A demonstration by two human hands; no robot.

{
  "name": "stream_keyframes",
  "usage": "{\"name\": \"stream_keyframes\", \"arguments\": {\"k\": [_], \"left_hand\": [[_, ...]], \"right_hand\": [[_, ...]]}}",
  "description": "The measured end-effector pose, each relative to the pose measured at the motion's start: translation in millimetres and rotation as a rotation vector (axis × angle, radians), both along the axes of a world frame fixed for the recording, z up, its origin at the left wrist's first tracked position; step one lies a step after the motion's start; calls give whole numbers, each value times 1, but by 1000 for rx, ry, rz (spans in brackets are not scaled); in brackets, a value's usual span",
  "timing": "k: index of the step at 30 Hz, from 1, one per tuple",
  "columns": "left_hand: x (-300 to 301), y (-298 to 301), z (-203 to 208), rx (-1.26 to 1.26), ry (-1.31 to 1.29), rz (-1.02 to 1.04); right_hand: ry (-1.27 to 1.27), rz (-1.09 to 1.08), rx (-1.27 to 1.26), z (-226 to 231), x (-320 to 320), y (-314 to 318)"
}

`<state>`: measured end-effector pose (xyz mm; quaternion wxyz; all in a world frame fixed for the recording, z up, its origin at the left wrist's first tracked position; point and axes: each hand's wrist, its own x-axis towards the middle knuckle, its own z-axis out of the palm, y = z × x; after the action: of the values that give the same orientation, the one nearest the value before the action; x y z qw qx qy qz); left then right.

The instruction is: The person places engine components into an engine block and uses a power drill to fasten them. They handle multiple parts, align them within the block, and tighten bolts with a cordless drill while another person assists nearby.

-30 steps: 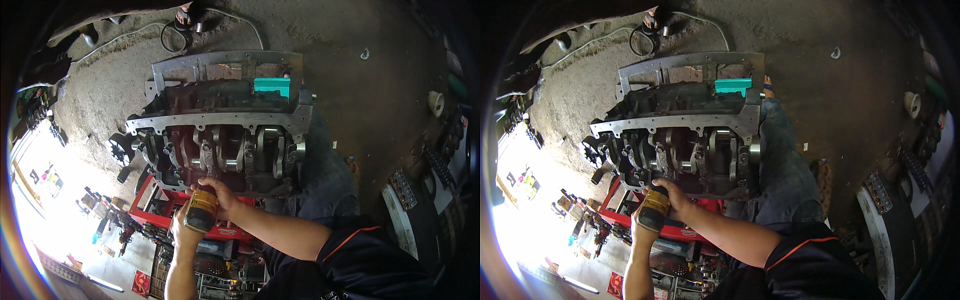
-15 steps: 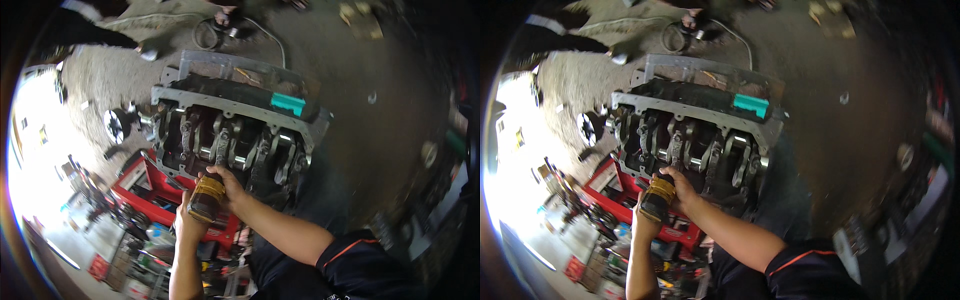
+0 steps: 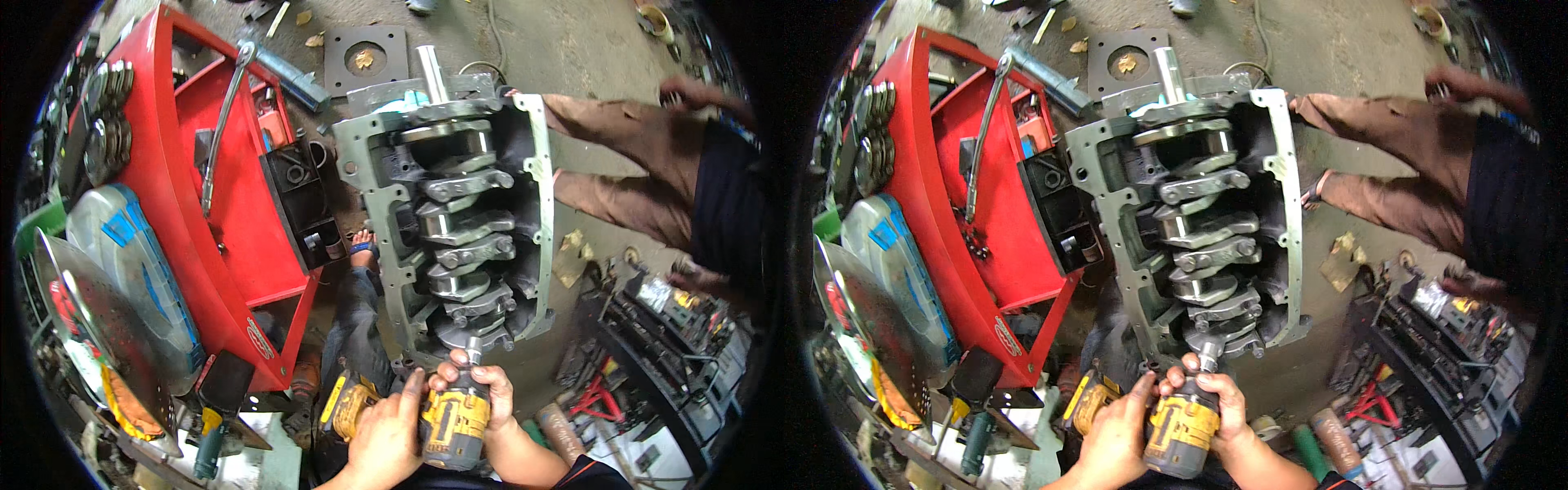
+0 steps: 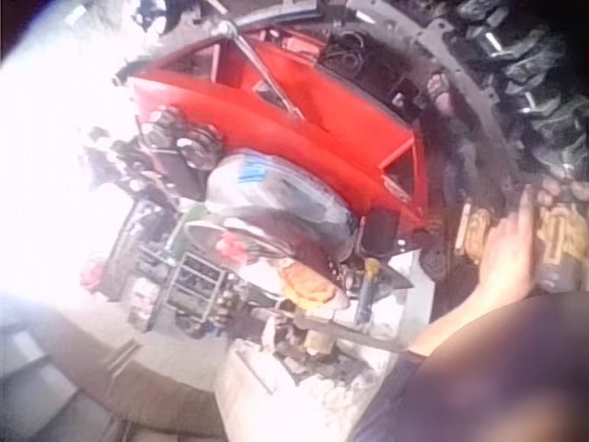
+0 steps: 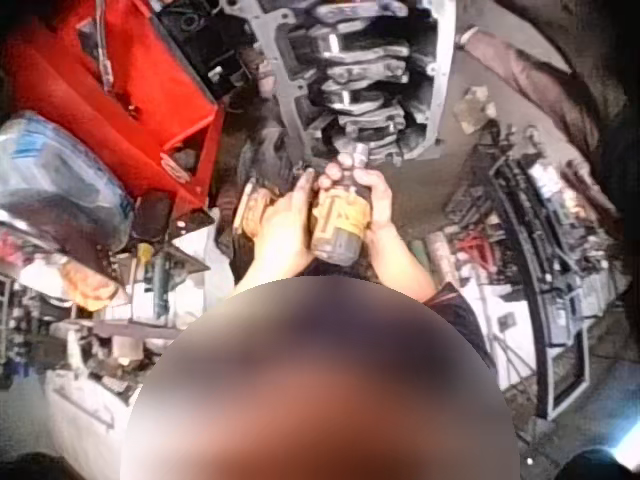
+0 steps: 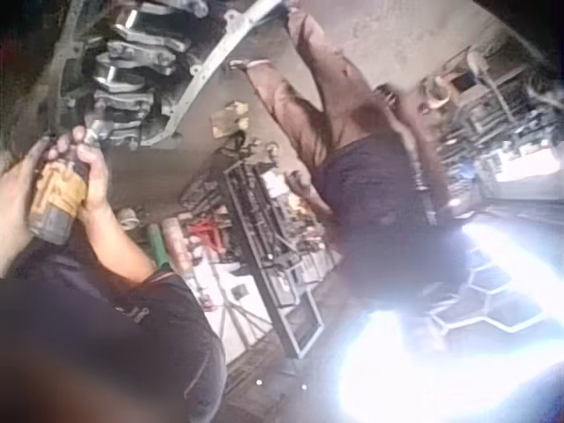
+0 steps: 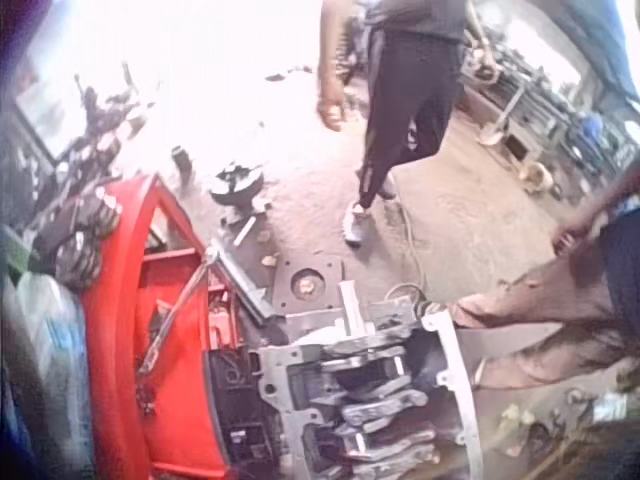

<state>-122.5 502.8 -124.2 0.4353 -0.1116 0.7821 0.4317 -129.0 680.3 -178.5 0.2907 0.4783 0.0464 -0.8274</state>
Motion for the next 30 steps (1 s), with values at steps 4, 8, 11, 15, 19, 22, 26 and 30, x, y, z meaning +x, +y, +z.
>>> {"name": "stream_keyframes", "arguments": {"k": [4,8,11,15,19,22,26,30], "left_hand": [[15,-14,-6,83,-17,37],[21,-29,-16,101,3,62],[22,-39,-23,115,47,93],[24,-49,-29,80,113,91],[23,-57,-32,64,79,61],[18,-59,-32,69,79,52],[14,-58,-29,63,82,30],[12,-49,-23,63,130,0]], "right_hand": [[-35,75,24,1,4,-6],[12,151,73,-1,2,-18],[43,189,93,-5,-2,-30],[40,190,74,-10,-5,-44],[11,162,42,-14,-6,-53],[12,124,9,-17,-8,-57],[34,138,24,-15,-8,-53],[61,76,-17,-13,0,-42]]}}
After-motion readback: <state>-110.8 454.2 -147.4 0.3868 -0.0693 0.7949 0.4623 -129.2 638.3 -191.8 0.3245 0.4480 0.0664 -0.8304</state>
